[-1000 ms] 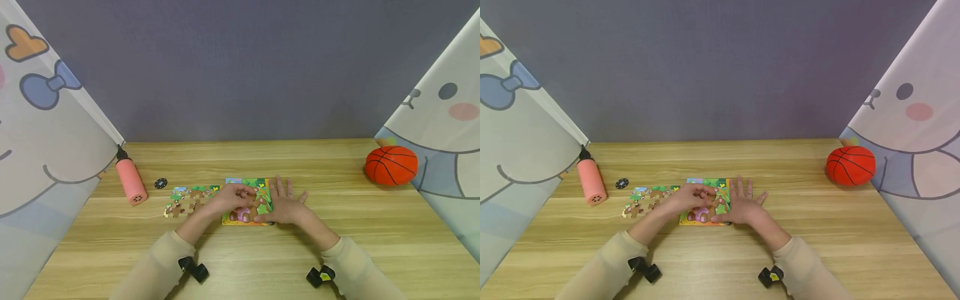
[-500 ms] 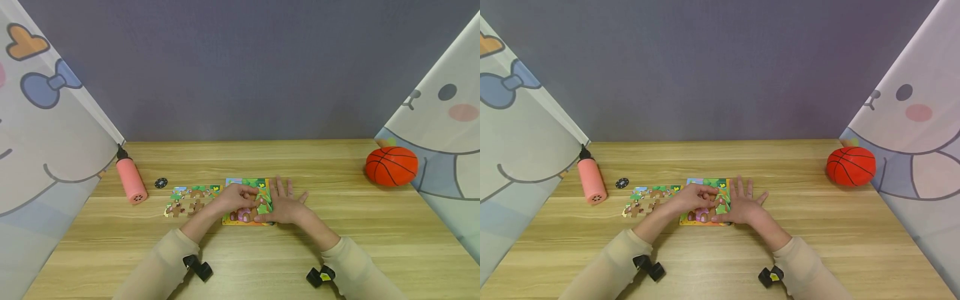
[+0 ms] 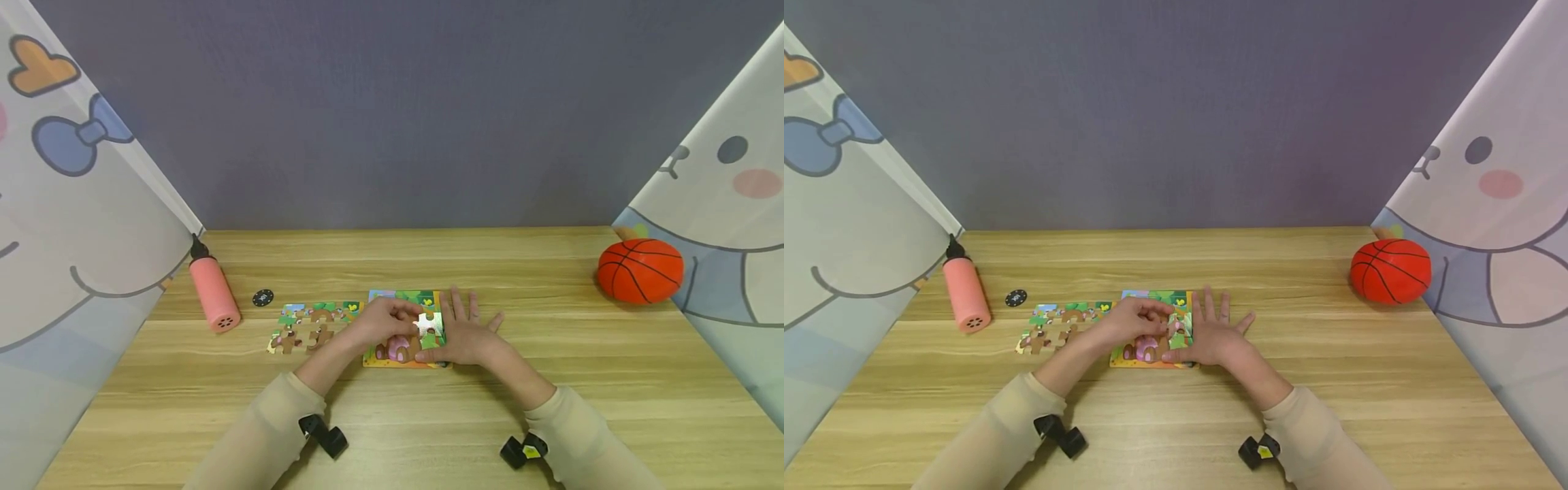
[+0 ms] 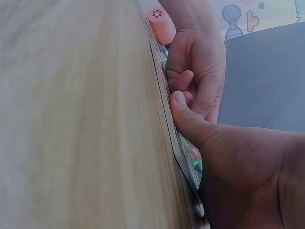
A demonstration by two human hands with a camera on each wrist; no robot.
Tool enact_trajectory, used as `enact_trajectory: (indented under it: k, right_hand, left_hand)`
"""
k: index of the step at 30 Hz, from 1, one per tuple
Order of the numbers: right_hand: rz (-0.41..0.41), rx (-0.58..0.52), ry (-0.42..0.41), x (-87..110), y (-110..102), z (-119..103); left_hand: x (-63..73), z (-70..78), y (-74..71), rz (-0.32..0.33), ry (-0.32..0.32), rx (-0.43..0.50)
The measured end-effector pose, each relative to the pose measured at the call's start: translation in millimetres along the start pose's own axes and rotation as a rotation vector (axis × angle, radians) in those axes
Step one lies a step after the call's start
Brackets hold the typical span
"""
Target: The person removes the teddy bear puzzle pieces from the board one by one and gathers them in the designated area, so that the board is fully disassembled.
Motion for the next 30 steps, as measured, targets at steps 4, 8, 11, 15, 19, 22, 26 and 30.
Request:
enact_trajectory:
  k: [4,8,11,15,19,22,26,30]
  right_hand:
    - [0.001,0.007,0.001,0.2,-1.0,-0.5]
    - [0.004,0.012,-0.003,-0.3,-1.5,-0.8]
    - [0.005,0.019,-0.001,-1.0,-1.1,-0.4]
    - [0.005,0.026,0.001,-1.6,-0.3,0.4]
    - [0.006,0.020,-0.003,-1.3,-0.6,0.0]
    - [0.006,0.020,-0.005,-0.8,-1.0,-0.2]
    - [0.005,0.026,-0.004,-0.9,-0.7,0.2]
    - [0.001,0.026,-0.004,-0.4,-1.1,-0.3]
  left_hand:
    - [0.3,1.4,-0.6,0.018,0.004,0.026]
    - [0.3,3.9,-1.5,0.054,0.033,0.009]
    - [0.0,4.3,-1.4,0.069,0.035,0.016]
    - [-0.9,2.1,-0.3,0.069,0.017,0.041]
    - [-1.6,1.2,0.3,0.073,0.028,0.035]
    - [-1.9,1.3,0.7,0.080,0.043,0.038]
    - [-2.0,1.6,0.7,0.100,0.061,0.052]
    - [-1.9,1.4,-0.6,0.129,0.068,0.045]
Point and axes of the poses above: each hand's wrist, its own x-axis away from the middle knuckle, its own y-axis out of the palm, z = x × y, the point moved 4 cm from there along -x, towards the middle knuckle, and after that the axes turned 1 degree about -x, right-handed, at the moved point
